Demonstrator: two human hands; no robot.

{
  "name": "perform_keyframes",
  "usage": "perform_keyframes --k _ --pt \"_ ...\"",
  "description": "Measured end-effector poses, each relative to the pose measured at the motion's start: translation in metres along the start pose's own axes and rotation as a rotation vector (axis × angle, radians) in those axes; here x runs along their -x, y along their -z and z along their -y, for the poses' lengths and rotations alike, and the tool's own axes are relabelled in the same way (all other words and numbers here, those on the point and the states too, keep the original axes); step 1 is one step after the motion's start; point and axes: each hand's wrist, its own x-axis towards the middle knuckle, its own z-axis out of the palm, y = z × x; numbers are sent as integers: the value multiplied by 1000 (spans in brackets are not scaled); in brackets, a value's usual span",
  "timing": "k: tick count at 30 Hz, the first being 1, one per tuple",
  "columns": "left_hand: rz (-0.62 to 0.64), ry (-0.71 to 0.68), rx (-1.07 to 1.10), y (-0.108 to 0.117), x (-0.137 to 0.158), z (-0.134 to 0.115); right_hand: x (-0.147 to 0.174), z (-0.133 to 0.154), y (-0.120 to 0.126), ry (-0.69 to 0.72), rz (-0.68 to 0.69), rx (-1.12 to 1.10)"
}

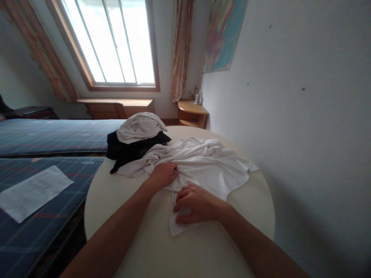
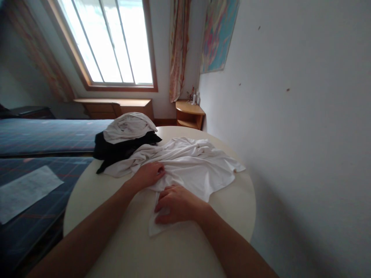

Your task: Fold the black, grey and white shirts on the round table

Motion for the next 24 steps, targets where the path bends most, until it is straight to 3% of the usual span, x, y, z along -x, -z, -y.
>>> perform_keyframes --k 5,11,19,24 --pt "-57 57 -29 1 -1 -3 -4 10 -7 101 93 -208" --pt "-85 -3 -40 -8 1 -6 0 0 -2 77 -27 -29" --pt "-58 -31 -45 -8 0 -3 -15 25 -27 330 102 51" --pt "-118 -68 -5 -9 -1 -12 -18 17 -29 378 9 -4"
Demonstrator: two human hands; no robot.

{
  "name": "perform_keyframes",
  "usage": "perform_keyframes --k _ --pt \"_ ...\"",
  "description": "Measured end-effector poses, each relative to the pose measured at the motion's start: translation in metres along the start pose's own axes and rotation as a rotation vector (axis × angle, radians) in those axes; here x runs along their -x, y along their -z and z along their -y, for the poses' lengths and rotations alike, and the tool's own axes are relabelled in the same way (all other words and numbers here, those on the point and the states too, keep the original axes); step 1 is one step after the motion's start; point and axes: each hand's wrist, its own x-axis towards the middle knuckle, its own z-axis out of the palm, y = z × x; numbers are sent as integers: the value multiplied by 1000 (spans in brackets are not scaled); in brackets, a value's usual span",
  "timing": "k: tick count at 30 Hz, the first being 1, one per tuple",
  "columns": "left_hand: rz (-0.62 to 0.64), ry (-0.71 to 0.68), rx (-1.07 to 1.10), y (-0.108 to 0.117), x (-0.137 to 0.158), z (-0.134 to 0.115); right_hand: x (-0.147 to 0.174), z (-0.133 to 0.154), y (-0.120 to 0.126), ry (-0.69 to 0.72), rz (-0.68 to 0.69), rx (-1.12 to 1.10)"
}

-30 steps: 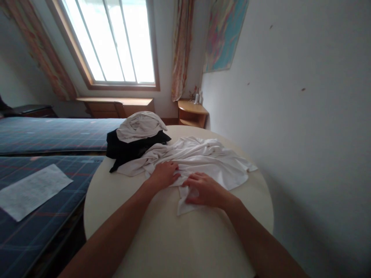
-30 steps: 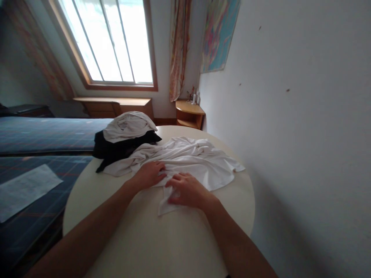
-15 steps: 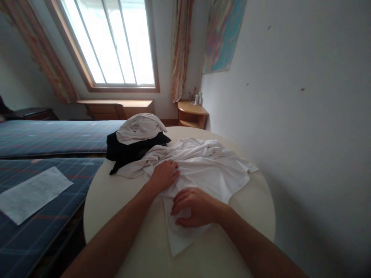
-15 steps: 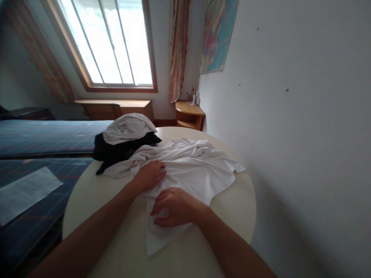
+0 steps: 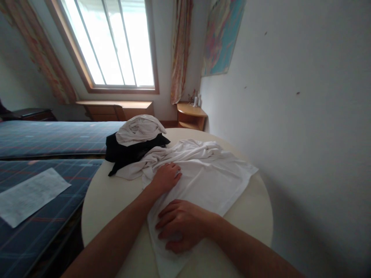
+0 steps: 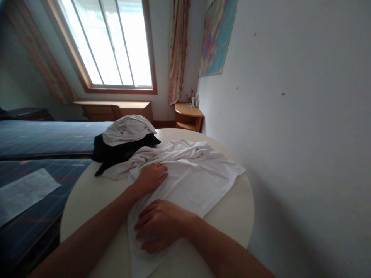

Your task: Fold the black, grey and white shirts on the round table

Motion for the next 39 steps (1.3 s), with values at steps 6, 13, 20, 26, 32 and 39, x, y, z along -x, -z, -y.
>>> perform_keyframes --k 6,13,20,26,32,39 --pt "-118 -126 154 -14 2 -21 41 -27 48 -567 -383 293" --pt "145 -498 235 -20 20 -47 108 -64 77 -1299 -418 480" --pt "369 -564 245 7 55 -49 96 -28 67 -1662 109 352" --pt "489 -750 366 42 98 -33 68 54 65 -1574 252 436" --pt "317 -583 428 48 100 -33 64 57 70 -1465 219 588" --pt "133 -139 112 3 51 -33 98 -20 60 -1069 -25 536"
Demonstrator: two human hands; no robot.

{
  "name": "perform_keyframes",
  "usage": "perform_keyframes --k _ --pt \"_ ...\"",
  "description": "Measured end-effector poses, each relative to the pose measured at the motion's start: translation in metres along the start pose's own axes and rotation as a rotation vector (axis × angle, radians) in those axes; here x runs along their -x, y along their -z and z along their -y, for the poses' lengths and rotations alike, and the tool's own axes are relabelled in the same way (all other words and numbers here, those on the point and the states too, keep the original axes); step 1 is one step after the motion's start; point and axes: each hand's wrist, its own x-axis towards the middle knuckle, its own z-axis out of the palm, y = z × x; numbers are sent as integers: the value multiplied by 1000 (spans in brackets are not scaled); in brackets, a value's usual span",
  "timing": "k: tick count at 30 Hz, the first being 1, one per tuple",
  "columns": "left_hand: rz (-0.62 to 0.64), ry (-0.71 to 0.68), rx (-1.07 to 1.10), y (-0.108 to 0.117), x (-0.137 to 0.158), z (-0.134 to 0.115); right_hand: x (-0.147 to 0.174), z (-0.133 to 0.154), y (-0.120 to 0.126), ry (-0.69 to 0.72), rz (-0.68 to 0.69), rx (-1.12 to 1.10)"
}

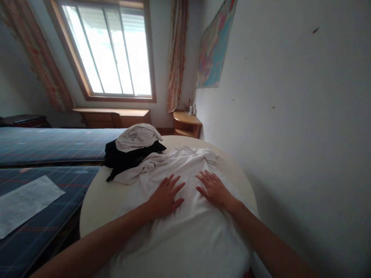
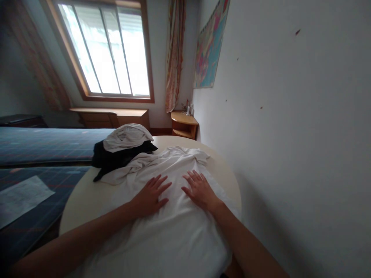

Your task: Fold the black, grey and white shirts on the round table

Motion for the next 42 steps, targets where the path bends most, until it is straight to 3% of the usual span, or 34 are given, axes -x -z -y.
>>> perform_keyframes --k 5,11,15,18,21,25,30,32,35,42 --pt "187 38 -18 -1 18 7 19 -8 -21 -100 143 -97" --pt "295 -79 46 31 43 -2 60 26 8 -75 180 -31" --pt "143 3 21 30 15 0 43 37 21 -67 108 29" --pt "22 55 -89 11 -14 9 12 26 11 -44 -4 21" --pt "-3 192 -145 -10 -28 20 -9 9 -6 -106 25 10" --pt "100 238 -106 -13 -13 27 1 9 -10 -189 156 -29" --pt "296 114 -26 20 16 28 39 44 15 -192 281 -18" --pt "272 115 -20 30 14 25 44 57 24 -194 287 3" --pt "181 235 -92 32 -7 16 30 63 29 -217 221 20" --pt "-8 284 -185 -2 -66 13 -39 18 9 -390 104 112"
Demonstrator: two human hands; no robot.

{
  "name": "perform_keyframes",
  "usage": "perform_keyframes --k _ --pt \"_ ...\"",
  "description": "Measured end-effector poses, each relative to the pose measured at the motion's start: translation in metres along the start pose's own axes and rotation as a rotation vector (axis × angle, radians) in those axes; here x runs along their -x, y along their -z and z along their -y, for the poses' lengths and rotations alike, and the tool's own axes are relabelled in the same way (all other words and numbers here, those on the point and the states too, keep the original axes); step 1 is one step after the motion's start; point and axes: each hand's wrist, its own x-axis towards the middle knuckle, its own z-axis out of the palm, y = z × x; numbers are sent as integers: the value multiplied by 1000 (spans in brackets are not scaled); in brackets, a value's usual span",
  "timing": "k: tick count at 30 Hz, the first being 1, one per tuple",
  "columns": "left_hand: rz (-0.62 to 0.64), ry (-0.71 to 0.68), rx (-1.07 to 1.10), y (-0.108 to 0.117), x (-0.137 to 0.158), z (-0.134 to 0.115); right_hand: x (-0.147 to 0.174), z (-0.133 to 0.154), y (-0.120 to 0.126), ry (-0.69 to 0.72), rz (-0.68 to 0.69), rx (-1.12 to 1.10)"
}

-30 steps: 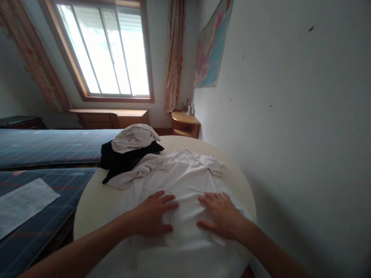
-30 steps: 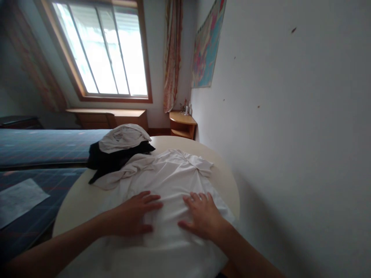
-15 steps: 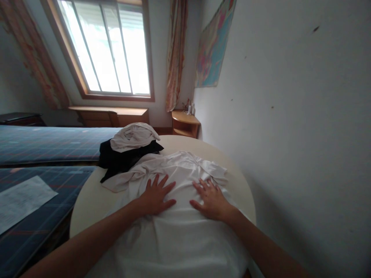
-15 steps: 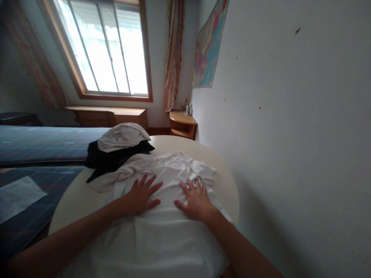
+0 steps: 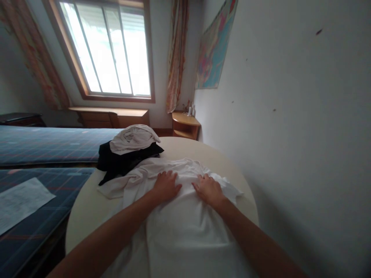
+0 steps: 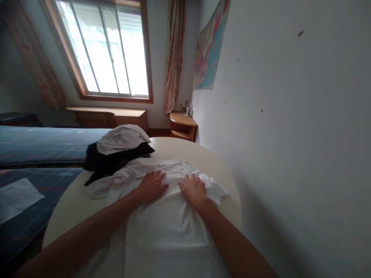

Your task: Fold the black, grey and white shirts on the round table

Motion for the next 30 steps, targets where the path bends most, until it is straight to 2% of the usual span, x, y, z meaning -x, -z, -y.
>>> perform_keyframes --k 10,16,20,24,27,30 --pt "-103 38 64 -34 -18 10 -69 -29 -21 -253 16 6" --pt "-120 114 69 -41 -32 29 -92 -71 -33 -102 -42 56" --pt "-116 119 70 -43 -38 35 -96 -98 -18 -162 -135 166" --pt "-129 137 71 -42 -38 34 -100 -106 5 -324 -75 141" --pt "-188 26 97 -39 -36 31 -106 -112 21 -392 -43 120" --pt "-194 -97 161 -39 -34 27 -111 -118 31 -410 -123 52"
